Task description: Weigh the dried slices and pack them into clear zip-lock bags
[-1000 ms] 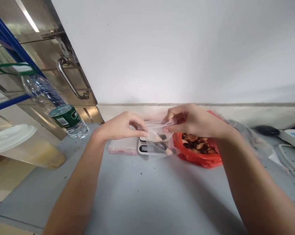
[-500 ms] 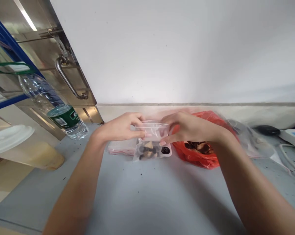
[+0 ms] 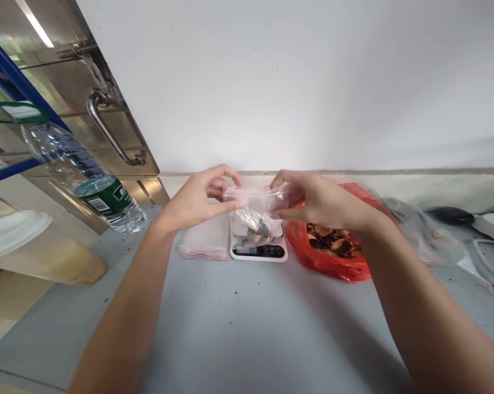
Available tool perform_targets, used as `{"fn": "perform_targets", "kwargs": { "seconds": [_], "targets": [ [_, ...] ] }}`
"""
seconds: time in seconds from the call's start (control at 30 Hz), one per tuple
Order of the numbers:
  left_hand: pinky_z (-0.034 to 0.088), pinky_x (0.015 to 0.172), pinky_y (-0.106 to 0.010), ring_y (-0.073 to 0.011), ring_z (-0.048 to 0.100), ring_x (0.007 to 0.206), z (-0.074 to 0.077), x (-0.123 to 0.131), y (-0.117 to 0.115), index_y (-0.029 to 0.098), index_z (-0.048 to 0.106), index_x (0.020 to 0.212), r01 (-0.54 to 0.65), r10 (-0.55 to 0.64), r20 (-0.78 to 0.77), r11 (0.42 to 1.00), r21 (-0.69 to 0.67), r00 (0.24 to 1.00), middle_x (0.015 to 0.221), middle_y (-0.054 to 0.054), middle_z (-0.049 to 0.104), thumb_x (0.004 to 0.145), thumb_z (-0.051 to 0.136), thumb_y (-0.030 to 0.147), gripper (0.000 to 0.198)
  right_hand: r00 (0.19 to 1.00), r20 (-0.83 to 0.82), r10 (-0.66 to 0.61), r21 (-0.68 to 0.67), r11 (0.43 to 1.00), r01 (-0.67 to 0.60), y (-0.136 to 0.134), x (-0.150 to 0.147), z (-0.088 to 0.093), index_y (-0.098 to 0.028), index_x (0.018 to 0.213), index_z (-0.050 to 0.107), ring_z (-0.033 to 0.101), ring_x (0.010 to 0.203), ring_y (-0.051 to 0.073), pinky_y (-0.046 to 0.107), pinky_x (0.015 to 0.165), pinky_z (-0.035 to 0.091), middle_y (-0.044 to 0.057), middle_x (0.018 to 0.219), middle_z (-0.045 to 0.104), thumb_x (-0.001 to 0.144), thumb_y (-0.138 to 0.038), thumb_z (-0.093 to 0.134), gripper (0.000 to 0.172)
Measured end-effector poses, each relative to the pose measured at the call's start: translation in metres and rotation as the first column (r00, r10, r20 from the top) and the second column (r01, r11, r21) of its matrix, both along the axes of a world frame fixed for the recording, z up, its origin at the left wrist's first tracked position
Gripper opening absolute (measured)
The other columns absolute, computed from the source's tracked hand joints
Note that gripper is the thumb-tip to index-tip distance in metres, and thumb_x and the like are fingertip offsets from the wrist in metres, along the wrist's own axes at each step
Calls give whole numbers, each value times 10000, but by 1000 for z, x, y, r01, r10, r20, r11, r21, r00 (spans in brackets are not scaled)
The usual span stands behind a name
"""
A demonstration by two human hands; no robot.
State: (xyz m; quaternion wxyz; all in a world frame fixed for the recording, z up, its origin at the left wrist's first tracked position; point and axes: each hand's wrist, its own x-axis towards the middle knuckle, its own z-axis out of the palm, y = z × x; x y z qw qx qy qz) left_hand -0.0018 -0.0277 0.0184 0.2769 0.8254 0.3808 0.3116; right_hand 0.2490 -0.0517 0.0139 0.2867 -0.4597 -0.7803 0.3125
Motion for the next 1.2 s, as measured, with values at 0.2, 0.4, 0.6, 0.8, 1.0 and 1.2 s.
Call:
{"fn": "perform_targets", "kwargs": {
  "seconds": [0.2, 0.4, 0.6, 0.8, 1.0, 1.2],
  "targets": [
    [558, 729, -303, -189, 681, 784, -4, 1, 6, 190, 658, 824, -97, 95, 90, 995, 14, 991, 797, -12, 683, 746, 834, 492, 358, 988, -154, -26, 26, 999, 30, 1, 6, -1, -218, 887, 644, 630, 616, 181, 317, 591, 457, -5, 644, 663, 752, -463, 821, 332],
    [592, 714, -293, -168, 719, 736, -10, 9, 9, 237, 509, 901, -56, 53, 247, 998, 3, 968, 771, 17, 684, 931, 658, 459, 269, 941, -339, -3, -25, 1000, -6, 5, 5, -7, -220, 853, 622, 709, 771, 208, 339, 686, 558, 36, 805, 736, 718, -471, 888, 389],
    [601, 785, -288, -196, 766, 895, -9, 8, 5, 258, 527, 1183, 15, 6, 232, 996, -87, 973, 870, 32, 723, 713, 853, 318, 574, 938, -342, -50, -27, 999, 43, 11, 6, -11, -188, 723, 701, 698, 667, 187, 335, 649, 574, 46, 709, 739, 694, -401, 887, 284],
    [602, 817, -312, -176, 754, 791, -10, 1, 9, 238, 558, 1232, -40, 83, 300, 988, -147, 950, 763, 60, 686, 681, 868, 303, 636, 932, -356, -75, -71, 996, 53, 9, 10, -7, -184, 728, 681, 721, 715, 195, 335, 674, 599, 61, 763, 765, 684, -391, 908, 311],
    [592, 825, -318, -187, 716, 837, -9, 0, 9, 193, 721, 976, -25, 52, 208, 991, -134, 977, 808, 2, 723, 702, 882, 403, 381, 922, -377, -87, -80, 995, 62, 8, 11, -10, -224, 670, 540, 720, 694, 196, 334, 643, 586, 24, 701, 716, 689, -363, 914, 399],
    [589, 723, -304, -198, 721, 769, -10, 5, 9, 165, 764, 777, -59, 63, 269, 998, -20, 961, 755, -51, 759, 792, 829, 482, 324, 946, -323, 19, -105, 993, -56, 5, 8, -9, -206, 795, 655, 709, 770, 206, 352, 709, 568, 44, 797, 751, 716, -384, 893, 308]
  ]
}}
